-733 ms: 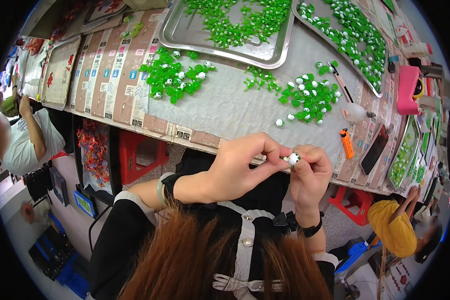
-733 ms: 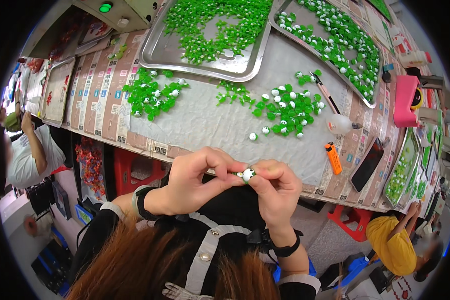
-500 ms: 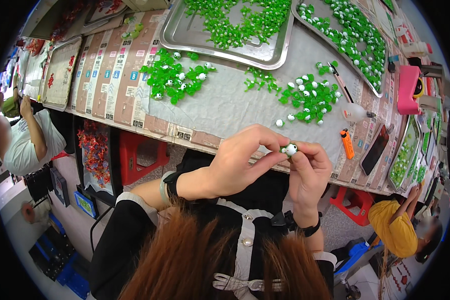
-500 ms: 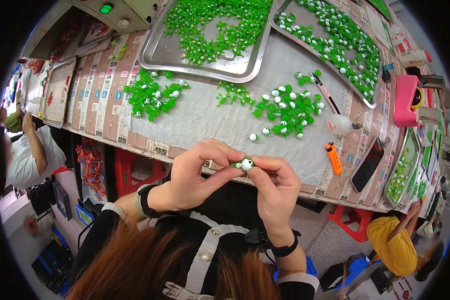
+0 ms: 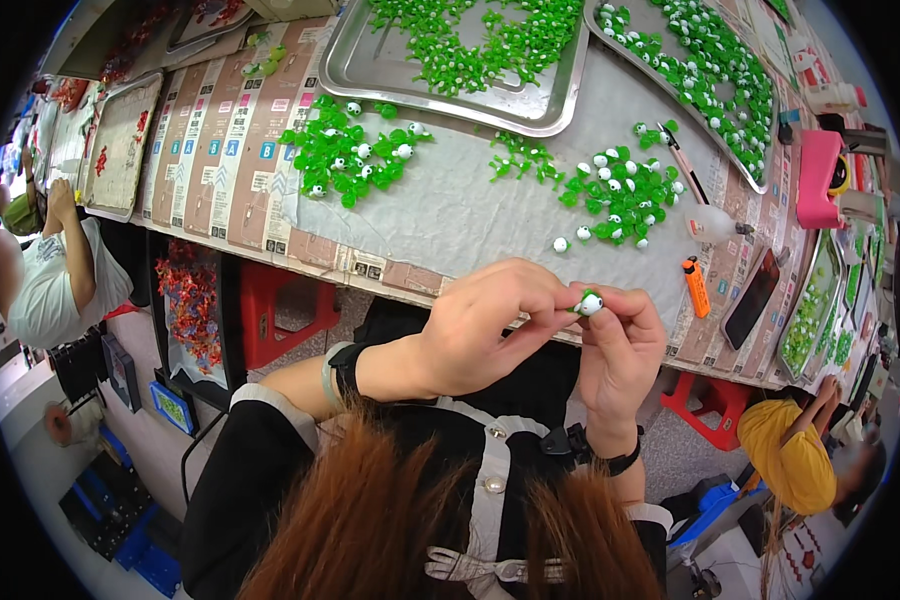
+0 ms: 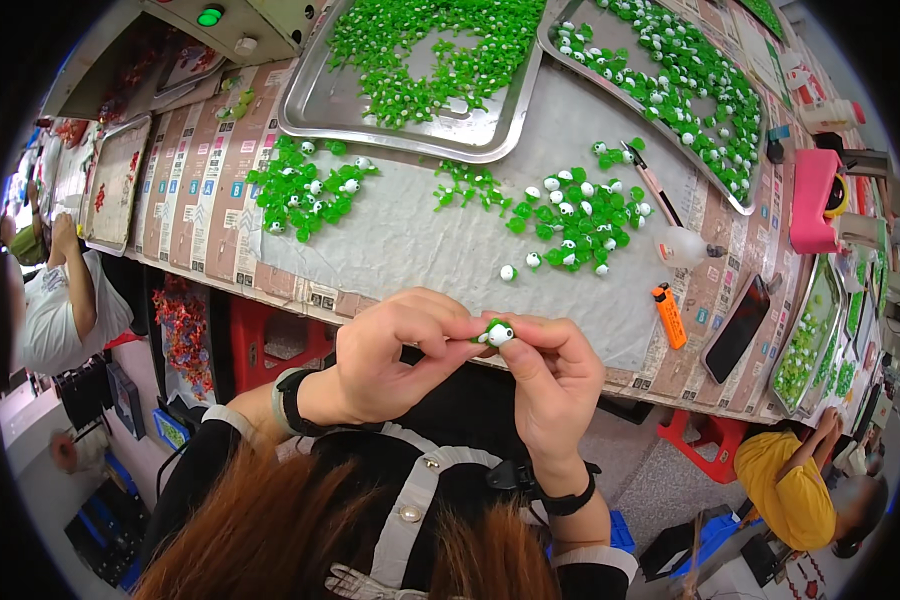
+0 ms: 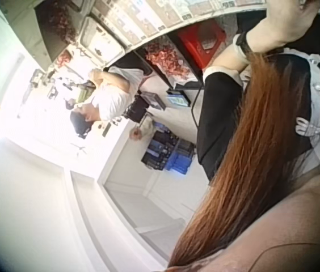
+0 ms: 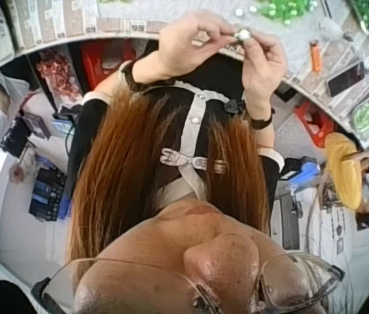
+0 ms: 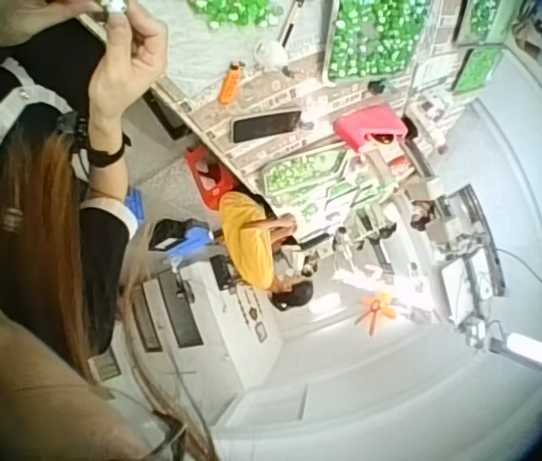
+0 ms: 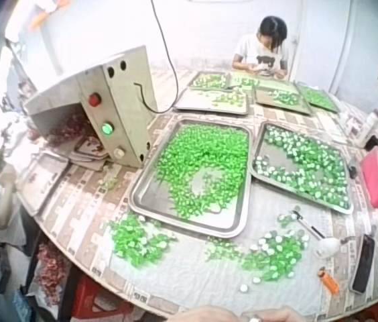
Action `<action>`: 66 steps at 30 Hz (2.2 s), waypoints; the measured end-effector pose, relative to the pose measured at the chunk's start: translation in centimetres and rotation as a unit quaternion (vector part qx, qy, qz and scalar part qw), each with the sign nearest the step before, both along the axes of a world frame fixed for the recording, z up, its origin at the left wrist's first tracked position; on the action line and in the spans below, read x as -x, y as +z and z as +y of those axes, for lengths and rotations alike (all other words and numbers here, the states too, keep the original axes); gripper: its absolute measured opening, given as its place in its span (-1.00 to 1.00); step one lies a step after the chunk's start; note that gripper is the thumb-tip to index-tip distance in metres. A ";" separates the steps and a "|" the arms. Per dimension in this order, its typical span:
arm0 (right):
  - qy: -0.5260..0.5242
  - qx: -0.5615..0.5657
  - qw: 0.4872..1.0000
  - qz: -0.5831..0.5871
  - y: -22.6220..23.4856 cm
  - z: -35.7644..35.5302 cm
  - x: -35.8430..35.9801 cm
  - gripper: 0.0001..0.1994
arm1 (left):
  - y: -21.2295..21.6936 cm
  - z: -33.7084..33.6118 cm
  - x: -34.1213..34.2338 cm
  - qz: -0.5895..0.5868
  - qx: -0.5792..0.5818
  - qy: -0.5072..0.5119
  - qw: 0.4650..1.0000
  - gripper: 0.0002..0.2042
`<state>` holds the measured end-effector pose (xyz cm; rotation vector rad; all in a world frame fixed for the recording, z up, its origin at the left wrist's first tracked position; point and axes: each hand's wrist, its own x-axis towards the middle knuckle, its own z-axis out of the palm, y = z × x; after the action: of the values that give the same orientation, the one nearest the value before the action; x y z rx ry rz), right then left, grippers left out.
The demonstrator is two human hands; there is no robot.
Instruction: The person assembles small green plastic frog toys by hand. They pick up a green body and a white head, apply glue from a bottle to the body, and attach the head. The completed toys are placed on a metal tray on the table.
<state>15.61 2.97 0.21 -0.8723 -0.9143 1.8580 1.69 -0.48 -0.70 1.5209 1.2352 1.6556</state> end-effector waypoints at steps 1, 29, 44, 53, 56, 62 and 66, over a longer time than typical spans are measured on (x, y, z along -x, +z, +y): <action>0.002 -0.013 1.000 -0.011 0.0 0.0 -0.1 -0.89 | 0.1 0.0 0.0 -0.003 0.003 -0.001 1.000 -0.78; -0.031 -0.156 0.986 -0.049 0.4 0.1 0.6 -0.76 | -0.3 0.6 -0.4 0.041 -0.051 0.023 0.998 -0.81; -0.028 -0.159 0.986 -0.043 -0.5 0.2 0.4 -0.84 | -0.7 0.7 -0.6 0.097 -0.102 0.047 0.989 -0.79; 0.003 -0.170 0.981 -0.099 -1.2 0.1 0.5 -0.78 | -0.9 0.2 -0.4 0.075 -0.027 0.050 0.996 -0.80; 0.030 -0.088 0.979 -0.179 -0.8 0.6 0.6 -0.72 | -1.3 0.3 1.1 0.091 0.091 0.039 0.991 -0.84; -0.139 -0.124 0.932 -0.310 -2.1 3.0 -3.9 -0.68 | -3.7 1.5 7.2 0.285 0.184 0.239 0.910 -0.87; -0.274 -0.198 0.886 -0.317 -3.3 6.7 -7.0 -0.57 | -3.8 2.9 6.6 0.312 0.171 0.185 0.916 -0.88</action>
<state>22.58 9.67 -3.12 -1.3341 -1.2201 0.8520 -4.95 2.40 -4.49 1.7141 2.1377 1.0734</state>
